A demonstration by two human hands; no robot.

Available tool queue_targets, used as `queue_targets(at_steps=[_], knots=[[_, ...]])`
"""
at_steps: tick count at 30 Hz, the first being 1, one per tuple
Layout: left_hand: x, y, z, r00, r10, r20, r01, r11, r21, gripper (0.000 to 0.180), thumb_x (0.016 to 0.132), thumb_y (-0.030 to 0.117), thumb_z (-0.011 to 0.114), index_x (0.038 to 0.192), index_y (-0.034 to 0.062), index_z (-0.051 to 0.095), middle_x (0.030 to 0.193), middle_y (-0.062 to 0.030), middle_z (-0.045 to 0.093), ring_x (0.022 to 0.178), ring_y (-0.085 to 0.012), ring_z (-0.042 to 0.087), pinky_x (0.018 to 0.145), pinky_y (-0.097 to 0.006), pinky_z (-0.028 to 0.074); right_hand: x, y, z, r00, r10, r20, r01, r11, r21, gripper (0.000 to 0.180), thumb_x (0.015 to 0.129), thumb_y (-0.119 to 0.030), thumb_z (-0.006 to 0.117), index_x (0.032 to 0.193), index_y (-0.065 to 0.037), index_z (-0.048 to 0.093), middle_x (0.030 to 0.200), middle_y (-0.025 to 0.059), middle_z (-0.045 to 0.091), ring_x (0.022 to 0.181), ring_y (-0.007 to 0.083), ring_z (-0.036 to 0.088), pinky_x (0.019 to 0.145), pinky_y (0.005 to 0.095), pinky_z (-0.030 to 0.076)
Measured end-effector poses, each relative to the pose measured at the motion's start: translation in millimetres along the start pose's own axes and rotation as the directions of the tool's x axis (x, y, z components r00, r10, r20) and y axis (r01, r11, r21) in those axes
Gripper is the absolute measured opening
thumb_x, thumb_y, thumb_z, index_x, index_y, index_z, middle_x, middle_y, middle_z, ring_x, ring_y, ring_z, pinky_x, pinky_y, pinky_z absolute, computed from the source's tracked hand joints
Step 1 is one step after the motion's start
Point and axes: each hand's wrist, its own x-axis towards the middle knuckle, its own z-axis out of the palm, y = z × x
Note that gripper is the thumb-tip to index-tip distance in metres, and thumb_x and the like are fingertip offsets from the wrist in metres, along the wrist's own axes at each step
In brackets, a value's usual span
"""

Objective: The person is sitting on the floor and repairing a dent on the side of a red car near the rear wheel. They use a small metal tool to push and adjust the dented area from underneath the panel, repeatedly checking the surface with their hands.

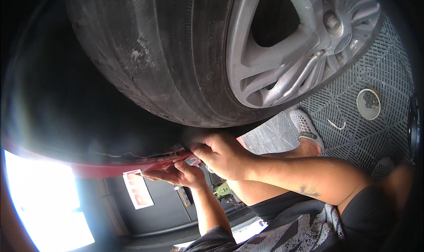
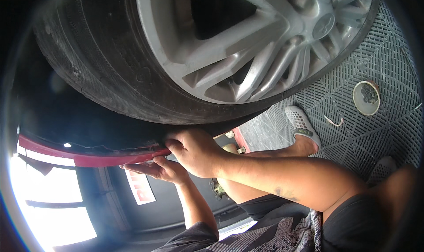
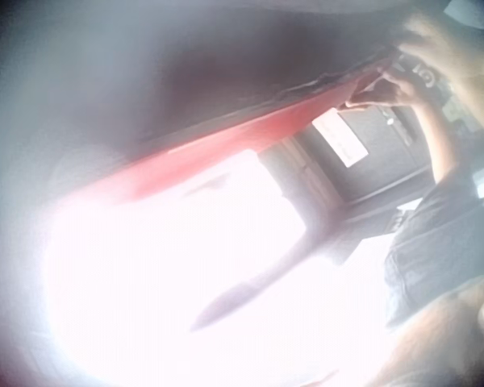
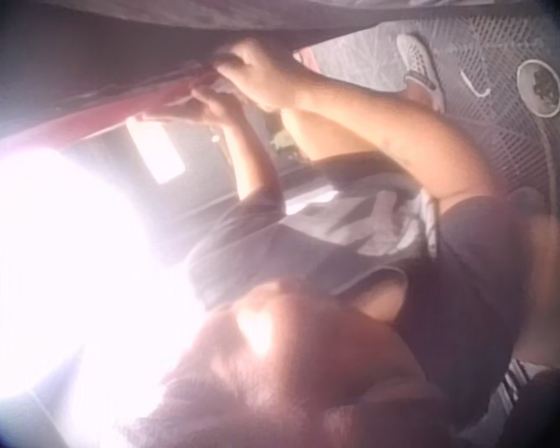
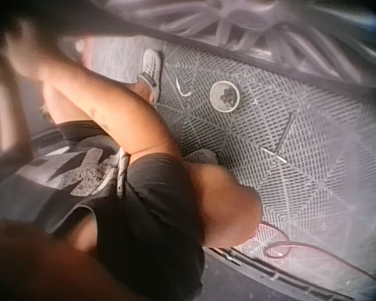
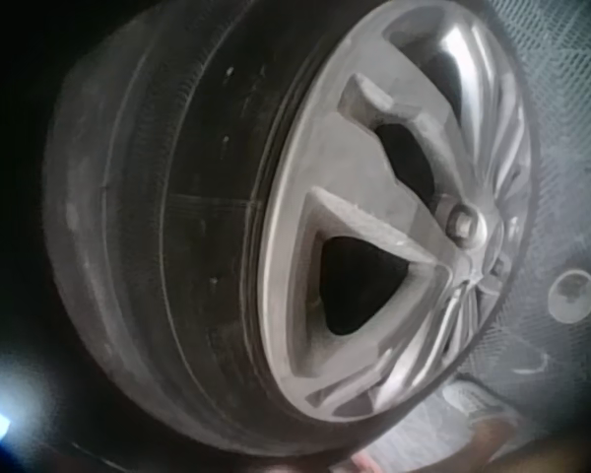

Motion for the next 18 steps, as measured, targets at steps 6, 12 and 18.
queue_targets(at_steps=[6, 12, 18], knots=[[0.7, 0.3, -0.7, 1.0, 0.002, 0.002, -0.002, 1.0, 0.019, 0.099, 0.103, 0.053, 0.062, 0.171, 0.0184, -0.003, 0.175, -0.019, -0.007, 0.157, -0.0411, 0.022, 0.121, -0.055, 0.037, 8.3, -18.3, -5.0, 0.948, 0.239, 0.212, -0.304, 0.88, 0.364, 0.019, 0.104, -0.009, 0.055, 0.11, -0.001, 0.07, 0.108, 0.005, 0.07, 0.105, 0.0115, 0.061, 0.098, 0.0306, 0.048], [-2.4, 2.6, 1.7, 0.999, -0.051, -0.006, 0.051, 0.998, -0.044, 0.1, 0.102, 0.054, 0.063, 0.171, 0.0212, -0.002, 0.175, -0.018, -0.009, 0.158, -0.0404, 0.021, 0.12, -0.055, 0.038, 11.7, -14.2, -5.4, 0.927, 0.263, 0.266, -0.341, 0.886, 0.313, 0.022, 0.103, -0.008, 0.051, 0.111, -0.001, 0.071, 0.103, 0.0045, 0.067, 0.1, 0.0111, 0.059, 0.095, 0.0308, 0.048], [-3.0, -1.4, -0.7, 1.0, -0.029, -0.006, 0.029, 0.999, -0.017, 0.1, 0.102, 0.053, 0.065, 0.171, 0.0226, -0.001, 0.175, -0.0184, -0.009, 0.16, -0.04, 0.016, 0.122, -0.056, 0.034, 15.6, -16.2, -6.3, 0.929, 0.276, 0.248, -0.334, 0.912, 0.239, 0.021, 0.098, -0.013, 0.051, 0.102, -0.004, 0.069, 0.083, 0.0076, 0.067, 0.064, 0.0172, 0.062, 0.056, 0.0333, 0.051]])
